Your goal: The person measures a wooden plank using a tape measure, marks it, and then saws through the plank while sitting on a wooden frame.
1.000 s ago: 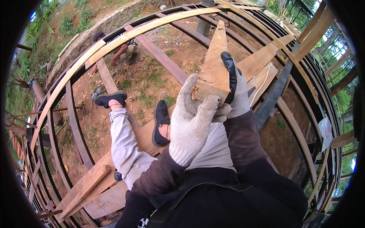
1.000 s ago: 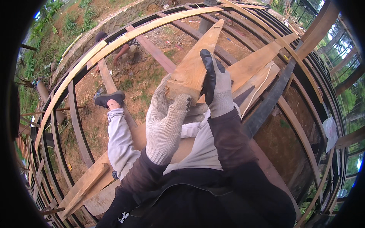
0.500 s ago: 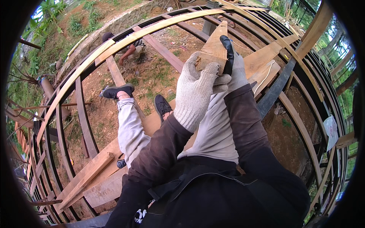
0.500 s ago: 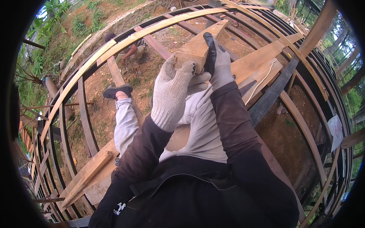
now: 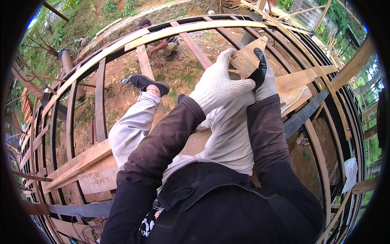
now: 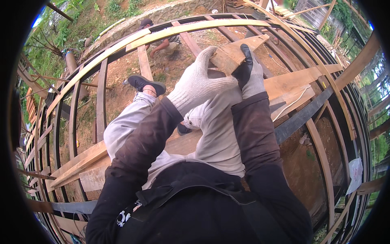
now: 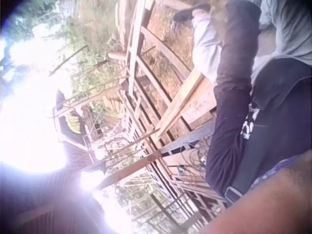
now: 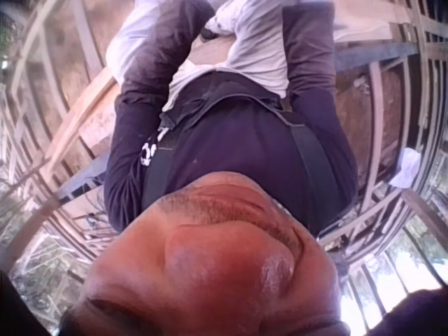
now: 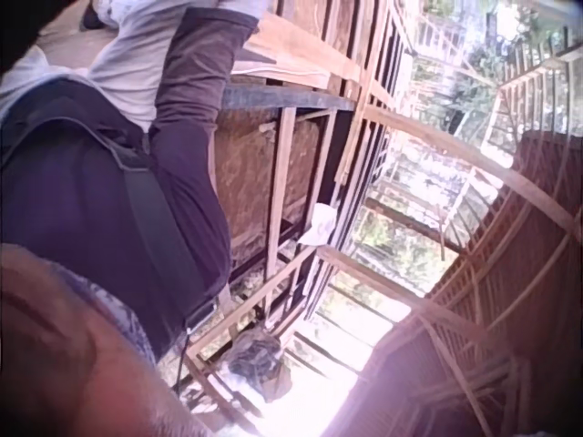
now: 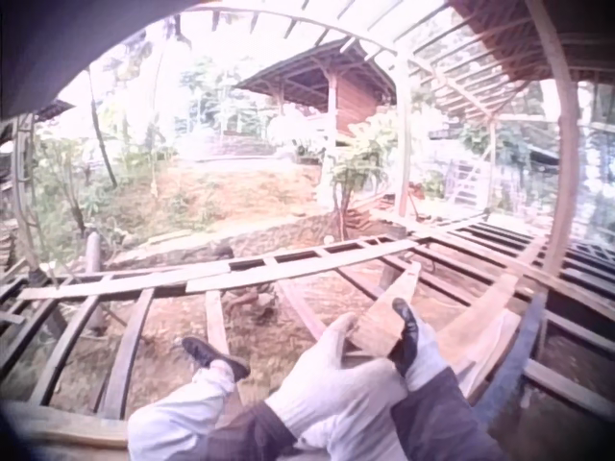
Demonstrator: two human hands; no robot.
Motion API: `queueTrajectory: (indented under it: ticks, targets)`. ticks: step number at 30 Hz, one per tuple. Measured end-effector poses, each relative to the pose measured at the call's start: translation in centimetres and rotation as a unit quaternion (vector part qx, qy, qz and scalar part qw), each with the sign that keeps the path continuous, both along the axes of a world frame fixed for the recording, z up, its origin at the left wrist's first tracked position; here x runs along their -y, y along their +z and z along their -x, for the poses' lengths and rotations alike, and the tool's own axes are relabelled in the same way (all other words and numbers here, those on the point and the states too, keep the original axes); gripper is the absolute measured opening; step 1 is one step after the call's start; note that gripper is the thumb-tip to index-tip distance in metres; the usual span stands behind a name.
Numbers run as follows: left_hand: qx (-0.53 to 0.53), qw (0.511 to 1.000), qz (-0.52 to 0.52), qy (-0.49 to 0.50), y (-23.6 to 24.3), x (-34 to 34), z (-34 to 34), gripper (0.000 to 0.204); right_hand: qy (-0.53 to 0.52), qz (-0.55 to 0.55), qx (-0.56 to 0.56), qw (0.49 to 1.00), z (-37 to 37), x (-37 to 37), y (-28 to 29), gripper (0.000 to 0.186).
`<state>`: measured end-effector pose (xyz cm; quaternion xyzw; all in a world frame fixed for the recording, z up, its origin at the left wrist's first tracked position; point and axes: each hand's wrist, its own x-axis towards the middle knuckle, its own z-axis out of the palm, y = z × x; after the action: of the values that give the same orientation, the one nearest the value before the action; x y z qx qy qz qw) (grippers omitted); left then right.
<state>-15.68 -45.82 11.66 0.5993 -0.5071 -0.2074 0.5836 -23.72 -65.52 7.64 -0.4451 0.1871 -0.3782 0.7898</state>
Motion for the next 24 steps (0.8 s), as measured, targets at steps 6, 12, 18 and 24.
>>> queueTrajectory:
  ticks: [6, 12, 18, 24]
  targets:
    - [0.074, 0.982, -0.024, 0.173, -0.5, 1.4, 0.2, 0.099, 0.058, 0.103, -0.028, 0.993, -0.7, 1.6, -2.1, 0.060]
    - [0.132, 0.975, 0.020, 0.176, -2.5, 0.7, -1.8, 0.079, 0.108, 0.017, -0.055, 0.993, -0.9, 1.2, -1.5, 0.058]
    - [0.249, 0.964, 0.046, 0.087, -1.0, 0.3, -0.9, 0.074, 0.032, 0.073, 0.020, 0.997, 0.3, -1.2, -1.3, 0.057]
    - [0.166, 0.978, 0.122, 0.039, -2.2, 1.1, 1.0, 0.074, 0.082, 0.126, 0.058, 0.987, 3.6, 2.7, -4.7, 0.052]
